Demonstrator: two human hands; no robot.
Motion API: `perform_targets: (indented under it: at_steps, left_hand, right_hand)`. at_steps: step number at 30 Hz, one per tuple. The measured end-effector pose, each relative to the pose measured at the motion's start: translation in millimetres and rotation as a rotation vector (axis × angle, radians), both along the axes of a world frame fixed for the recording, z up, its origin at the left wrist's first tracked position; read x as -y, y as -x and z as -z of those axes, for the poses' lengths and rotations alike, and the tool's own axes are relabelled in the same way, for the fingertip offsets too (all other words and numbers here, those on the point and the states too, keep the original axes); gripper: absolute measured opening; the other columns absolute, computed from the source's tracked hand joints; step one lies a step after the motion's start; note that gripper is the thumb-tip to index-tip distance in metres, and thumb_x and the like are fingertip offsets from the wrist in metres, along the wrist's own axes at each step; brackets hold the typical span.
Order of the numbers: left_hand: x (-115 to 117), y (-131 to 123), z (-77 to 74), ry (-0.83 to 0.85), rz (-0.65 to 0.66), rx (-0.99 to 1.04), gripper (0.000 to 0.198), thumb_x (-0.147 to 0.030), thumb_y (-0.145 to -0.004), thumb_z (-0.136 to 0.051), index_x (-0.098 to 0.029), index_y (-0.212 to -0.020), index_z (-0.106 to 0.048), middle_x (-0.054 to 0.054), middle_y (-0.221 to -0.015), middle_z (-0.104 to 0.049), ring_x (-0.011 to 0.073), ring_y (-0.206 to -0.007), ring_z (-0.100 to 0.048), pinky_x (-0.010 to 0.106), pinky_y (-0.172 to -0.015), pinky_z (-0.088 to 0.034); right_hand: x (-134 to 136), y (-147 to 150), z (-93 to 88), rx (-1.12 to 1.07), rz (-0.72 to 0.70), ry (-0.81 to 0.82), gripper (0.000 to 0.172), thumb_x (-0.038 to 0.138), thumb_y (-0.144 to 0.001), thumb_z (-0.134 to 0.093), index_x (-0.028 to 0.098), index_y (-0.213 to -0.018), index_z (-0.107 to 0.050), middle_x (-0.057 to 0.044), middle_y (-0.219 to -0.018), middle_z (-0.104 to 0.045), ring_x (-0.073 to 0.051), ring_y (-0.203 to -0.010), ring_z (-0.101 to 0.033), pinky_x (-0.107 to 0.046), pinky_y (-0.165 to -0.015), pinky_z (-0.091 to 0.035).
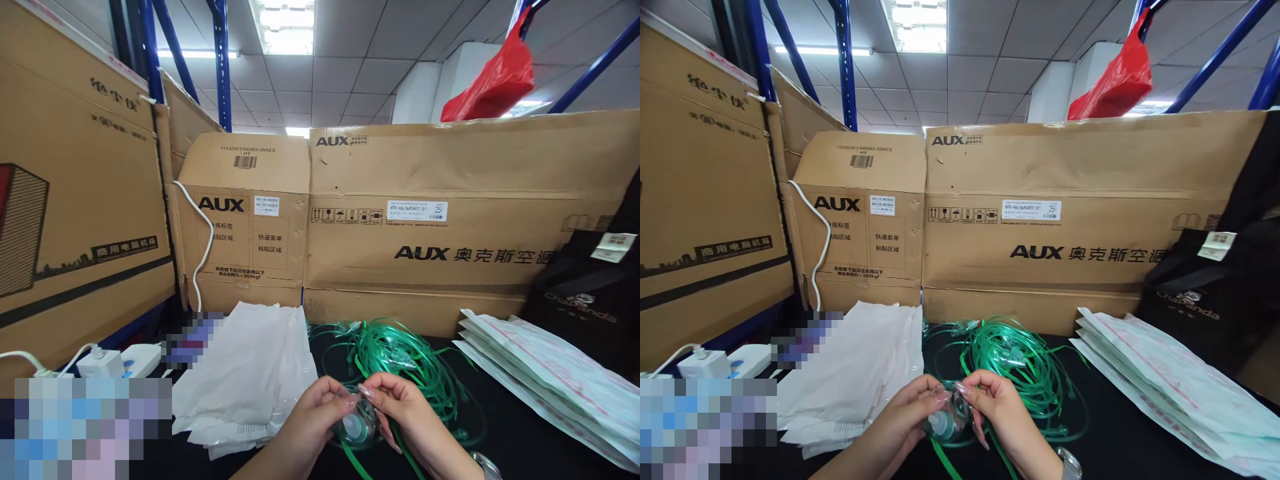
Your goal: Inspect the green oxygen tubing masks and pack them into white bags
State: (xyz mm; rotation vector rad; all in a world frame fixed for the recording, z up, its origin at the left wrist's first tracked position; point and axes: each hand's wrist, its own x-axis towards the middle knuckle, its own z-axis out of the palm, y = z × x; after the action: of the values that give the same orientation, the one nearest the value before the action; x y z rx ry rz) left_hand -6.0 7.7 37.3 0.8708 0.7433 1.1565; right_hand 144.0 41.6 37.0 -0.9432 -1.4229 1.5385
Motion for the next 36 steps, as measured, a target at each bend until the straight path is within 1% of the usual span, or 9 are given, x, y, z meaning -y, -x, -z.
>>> perform_targets:
  at_steps: [4,6,9,11,17,22,26,31,36]
  left_hand:
    - [4.6,0.1,-5.8,-0.014,0.002,-0.038,0.028,-0.039,-0.06,-0.067,-0.013,-0.06,-0.056,0.001,-0.057,-0.058,0.0118,-0.055,-0.049,0.024,-0.057,-0.032]
    - [6.4,0.2,-7.3,-0.016,0.006,-0.033,0.028,-0.039,-0.06,-0.068,-0.013,-0.059,-0.057,0.001,-0.056,-0.057,0.0116,-0.054,-0.048,0.024,-0.055,-0.031]
    - [7.4,-0.3,-5.8,-0.063,0.016,0.026,0.028,-0.039,-0.06,-0.068,-0.013,-0.061,-0.058,0.002,-0.057,-0.059,0.0135,-0.057,-0.051,0.025,-0.059,-0.033]
    - [6.9,-1.0,-3.0,-0.116,0.001,0.046,0.029,-0.041,-0.061,-0.066,-0.014,-0.063,-0.058,0.003,-0.059,-0.062,0.015,-0.06,-0.053,0.025,-0.061,-0.034]
    - [5.1,-1.7,-0.4,-0.167,-0.089,0.013,0.028,-0.043,-0.065,-0.062,-0.016,-0.065,-0.057,0.003,-0.064,-0.063,0.0151,-0.065,-0.053,0.025,-0.064,-0.034]
    - [9.3,-1.4,-8.1,-0.167,-0.122,-0.008,0.025,-0.04,-0.068,-0.061,-0.015,-0.064,-0.055,0.002,-0.064,-0.06,0.0143,-0.064,-0.052,0.025,-0.063,-0.035]
    - [10.6,-2.4,-8.9,-0.145,-0.038,0.008,0.027,-0.037,-0.06,-0.068,-0.015,-0.066,-0.054,0.0,-0.061,-0.058,0.013,-0.061,-0.051,0.024,-0.062,-0.036]
    - [9.1,-3.5,-6.0,-0.131,-0.045,0.033,0.031,-0.04,-0.056,-0.07,-0.015,-0.067,-0.054,0.0,-0.063,-0.056,0.0122,-0.059,-0.051,0.024,-0.06,-0.036]
    - [8.4,-4.3,-4.5,-0.131,-0.037,0.038,0.031,-0.04,-0.057,-0.069,-0.016,-0.069,-0.054,0.0,-0.061,-0.056,0.0124,-0.058,-0.051,0.025,-0.059,-0.036]
  right_hand:
    - [0.2,0.3,-0.3,-0.012,0.025,-0.027,0.028,0.041,-0.066,-0.063,0.014,-0.065,-0.057,0.007,-0.031,-0.046,-0.004,-0.024,-0.033,-0.017,-0.029,-0.025]
    - [-1.5,-0.4,-2.1,-0.058,0.062,-0.057,0.028,0.039,-0.067,-0.062,0.015,-0.081,-0.06,0.006,-0.039,-0.052,-0.005,-0.027,-0.038,-0.018,-0.031,-0.031]
    - [-5.4,-3.4,-6.7,-0.154,0.166,-0.092,0.055,0.038,-0.065,-0.065,0.02,-0.114,-0.047,0.003,-0.058,-0.06,-0.008,-0.032,-0.042,-0.021,-0.031,-0.036]
    - [-7.4,-5.9,-9.6,-0.187,0.203,-0.093,0.062,0.037,-0.065,-0.065,0.021,-0.12,-0.041,0.0,-0.067,-0.062,-0.007,-0.034,-0.042,-0.021,-0.031,-0.036]
    - [-6.7,-8.6,-13.7,-0.151,0.162,0.001,0.036,0.034,-0.06,-0.069,0.014,-0.088,-0.063,0.002,-0.056,-0.054,-0.002,-0.035,-0.031,-0.016,-0.032,-0.022]
    - [-3.5,-6.8,-14.5,-0.066,0.098,0.097,0.043,0.048,-0.06,-0.064,0.013,-0.085,-0.065,0.011,-0.038,-0.025,-0.001,-0.033,-0.013,-0.017,-0.032,-0.01]
    - [-5.2,-6.8,-9.6,0.031,0.081,0.114,0.043,0.052,-0.057,-0.064,0.016,-0.081,-0.068,0.009,-0.03,-0.028,-0.003,-0.029,-0.016,-0.019,-0.03,-0.012]
    - [-10.3,-6.7,-4.8,0.034,0.14,0.135,0.038,0.04,-0.05,-0.071,0.019,-0.082,-0.067,0.002,-0.043,-0.052,-0.006,-0.028,-0.032,-0.019,-0.029,-0.02]
    - [-12.7,-7.9,-4.1,-0.01,0.172,0.179,0.028,0.033,-0.054,-0.068,0.019,-0.078,-0.066,0.008,-0.034,-0.032,-0.002,-0.029,-0.016,-0.015,-0.03,-0.009]
